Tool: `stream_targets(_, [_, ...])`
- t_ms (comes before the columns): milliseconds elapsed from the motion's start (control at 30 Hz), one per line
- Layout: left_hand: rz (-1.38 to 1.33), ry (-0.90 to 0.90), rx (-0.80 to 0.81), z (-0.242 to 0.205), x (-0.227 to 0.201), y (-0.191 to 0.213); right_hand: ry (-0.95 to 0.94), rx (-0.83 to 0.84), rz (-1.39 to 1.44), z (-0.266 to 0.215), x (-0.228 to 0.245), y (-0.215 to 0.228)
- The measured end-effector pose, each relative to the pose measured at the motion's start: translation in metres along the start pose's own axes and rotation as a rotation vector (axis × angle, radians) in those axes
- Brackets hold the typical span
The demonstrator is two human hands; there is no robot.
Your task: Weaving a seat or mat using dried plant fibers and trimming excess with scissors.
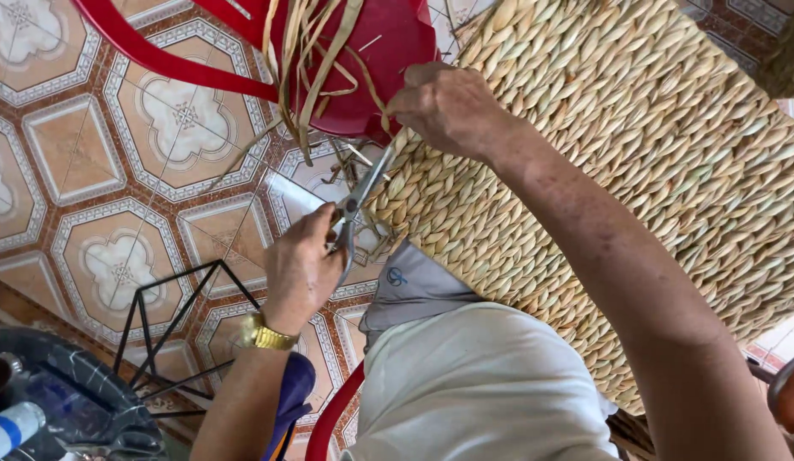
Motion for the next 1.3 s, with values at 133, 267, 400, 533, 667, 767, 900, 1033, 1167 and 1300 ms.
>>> stream_targets(133, [0.01,0.034,0.038,0.008,-0.028,0.009,-0.001,0.135,0.004,0.004,-0.011,-0.005])
stream_targets(267, [0.004,0.015,0.068,0.017,-0.034,0.011,0.104,0.098,-0.001,0.004,-0.008,0.001])
stream_targets(400, [-0.034,0.02,0.089,0.024,-0.026,-0.001,0.085,0.132,-0.034,0.006,-0.006,0.004])
stream_targets(533, [-0.041,-0.011,0.085,0.034,-0.031,-0.003,0.076,0.158,-0.051,0.006,-0.004,0.007])
stream_targets(667, [-0.025,-0.019,0.117,0.042,-0.033,-0.004,0.09,0.181,-0.074,0.007,-0.002,0.004])
stream_targets(767, [0.013,-0.008,0.157,0.044,-0.032,-0.006,0.105,0.171,-0.087,0.007,-0.002,0.001])
stream_targets(900, [-0.002,-0.08,0.115,0.046,-0.03,-0.011,0.1,0.193,-0.108,0.007,-0.002,0.0])
stream_targets(1033, [0.044,-0.062,0.188,0.043,-0.026,-0.023,0.122,0.196,-0.12,0.007,-0.001,-0.006])
stream_targets(1167, [0.137,-0.109,0.25,0.043,-0.022,-0.031,0.134,0.159,-0.134,0.008,-0.001,-0.002])
stream_targets(1300, [0.061,-0.191,0.115,0.041,-0.025,-0.026,0.159,0.101,-0.069,0.002,-0.006,-0.001])
Point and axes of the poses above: each hand's wrist, its own z-axis towards the middle knuckle, its own y-axis out of the back of the hand, x = y × z, the point moved 2 cm from there along z, towards the middle knuckle
